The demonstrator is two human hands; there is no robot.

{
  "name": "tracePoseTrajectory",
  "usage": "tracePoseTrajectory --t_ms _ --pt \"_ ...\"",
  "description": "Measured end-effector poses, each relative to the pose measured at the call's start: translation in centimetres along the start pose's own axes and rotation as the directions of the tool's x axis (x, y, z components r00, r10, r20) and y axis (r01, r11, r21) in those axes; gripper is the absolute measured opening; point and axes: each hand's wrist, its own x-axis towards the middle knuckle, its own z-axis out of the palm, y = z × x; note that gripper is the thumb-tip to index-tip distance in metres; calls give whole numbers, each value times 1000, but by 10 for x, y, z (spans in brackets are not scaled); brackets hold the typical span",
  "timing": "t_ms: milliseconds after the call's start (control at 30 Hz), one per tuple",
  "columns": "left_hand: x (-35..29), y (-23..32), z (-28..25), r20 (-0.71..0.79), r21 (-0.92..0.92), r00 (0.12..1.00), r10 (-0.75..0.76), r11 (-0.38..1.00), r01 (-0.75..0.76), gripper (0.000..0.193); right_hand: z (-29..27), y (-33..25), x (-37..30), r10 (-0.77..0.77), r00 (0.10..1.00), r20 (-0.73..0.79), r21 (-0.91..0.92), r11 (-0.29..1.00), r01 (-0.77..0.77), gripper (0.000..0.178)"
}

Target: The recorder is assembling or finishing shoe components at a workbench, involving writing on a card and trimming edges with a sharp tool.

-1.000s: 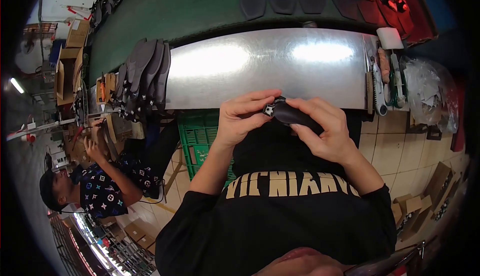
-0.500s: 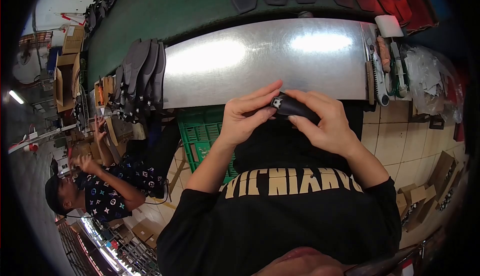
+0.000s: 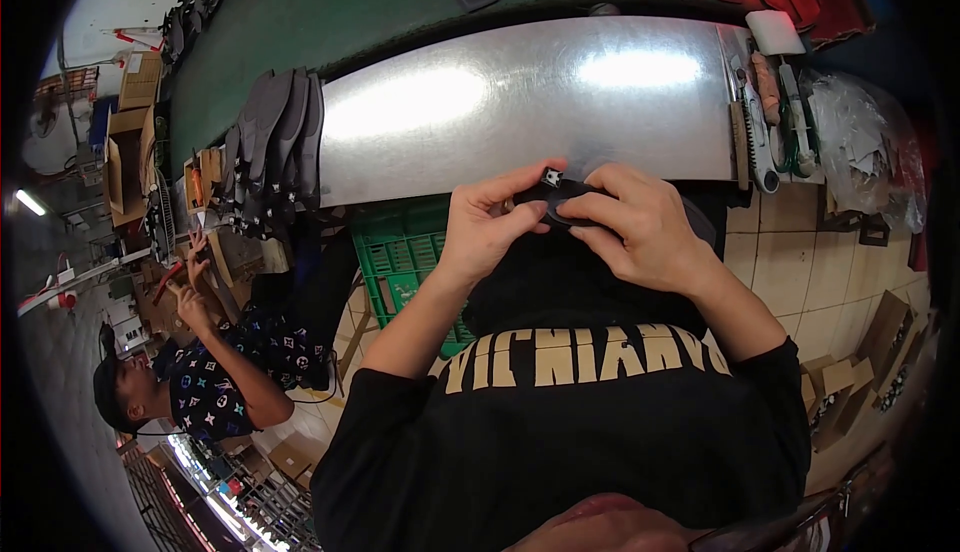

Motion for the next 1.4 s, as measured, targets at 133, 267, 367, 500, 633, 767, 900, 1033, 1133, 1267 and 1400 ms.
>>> tracePoseTrajectory --t_ms 133,267,367,500,633,767,900,1033,1133,1267,1400 --pt "2 0 1 -43 -18 998 -56 998 56 40 1 1 -2 59 997 51 81 995 -63 25" --pt "2 1 5 -81 -26 996 -35 999 33 42 7 2 -4 142 989 33 153 977 -146 27" --pt "2 1 6 -97 -47 995 -25 999 20 41 11 5 -5 110 994 -29 119 987 -106 25" --pt "4 10 4 -83 -133 982 -171 978 159 41 14 5 -7 14 993 -119 46 999 -8 24" --pt "5 18 6 -10 -312 976 -219 927 206 41 8 3 -6 -89 979 -185 -25 996 86 24" --pt "5 15 -2 9 -153 951 -310 939 307 39 13 0 -5 -3 959 -284 18 1000 9 23" --pt "7 10 -4 73 -80 941 -329 939 335 33 15 2 -10 73 966 -247 61 996 -60 18" --pt "5 6 -1 60 30 968 -245 969 243 29 18 4 -10 108 966 -233 59 994 -97 17" --pt "2 7 4 60 79 971 -232 971 227 26 21 4 -11 124 962 -242 57 992 -113 18" --pt "3 -2 -2 83 166 982 -171 974 156 19 26 5 -13 172 961 -215 112 982 -150 17" --pt "4 -3 -1 48 144 986 -158 978 150 15 24 3 -13 302 934 -192 250 935 -251 14"
